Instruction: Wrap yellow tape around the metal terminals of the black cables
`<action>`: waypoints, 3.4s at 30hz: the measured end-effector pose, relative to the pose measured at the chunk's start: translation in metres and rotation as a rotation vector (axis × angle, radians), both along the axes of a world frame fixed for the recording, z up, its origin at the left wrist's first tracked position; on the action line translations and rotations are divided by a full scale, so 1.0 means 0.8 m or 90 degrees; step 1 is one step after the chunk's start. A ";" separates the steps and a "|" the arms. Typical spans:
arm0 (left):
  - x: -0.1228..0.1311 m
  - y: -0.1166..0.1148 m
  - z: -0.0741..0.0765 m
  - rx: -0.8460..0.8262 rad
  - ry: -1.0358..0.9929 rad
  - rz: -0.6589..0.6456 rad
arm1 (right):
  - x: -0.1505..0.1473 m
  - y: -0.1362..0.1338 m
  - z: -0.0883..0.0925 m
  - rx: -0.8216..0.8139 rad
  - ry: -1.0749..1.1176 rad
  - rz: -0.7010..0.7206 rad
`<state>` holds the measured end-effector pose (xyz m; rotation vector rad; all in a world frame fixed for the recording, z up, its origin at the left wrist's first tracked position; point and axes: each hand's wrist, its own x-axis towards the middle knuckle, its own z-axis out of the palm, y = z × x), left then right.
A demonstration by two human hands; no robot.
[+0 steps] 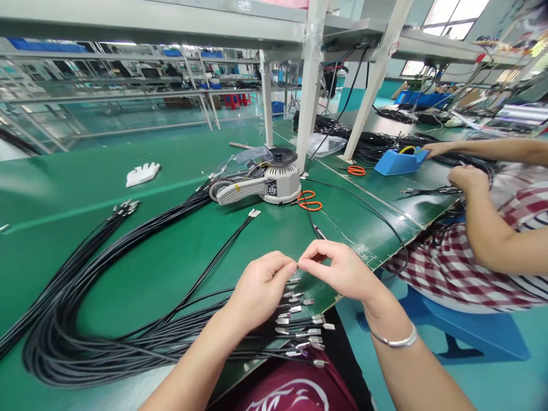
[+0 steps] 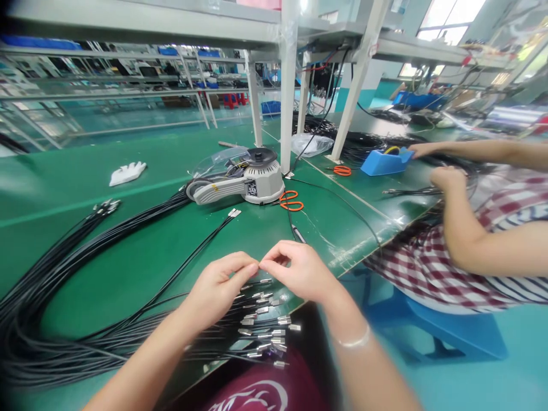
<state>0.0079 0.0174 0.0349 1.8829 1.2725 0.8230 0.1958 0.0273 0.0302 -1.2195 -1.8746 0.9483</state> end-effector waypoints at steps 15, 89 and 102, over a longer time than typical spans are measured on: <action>-0.074 -0.023 -0.026 -0.030 0.286 0.016 | -0.003 0.004 -0.025 -0.095 0.070 -0.073; 0.015 0.011 -0.011 -0.042 0.192 -0.093 | 0.016 -0.020 -0.052 -0.311 0.145 -0.025; -0.069 0.194 -0.042 -0.055 0.266 0.336 | 0.028 -0.007 -0.071 -0.259 0.149 -0.119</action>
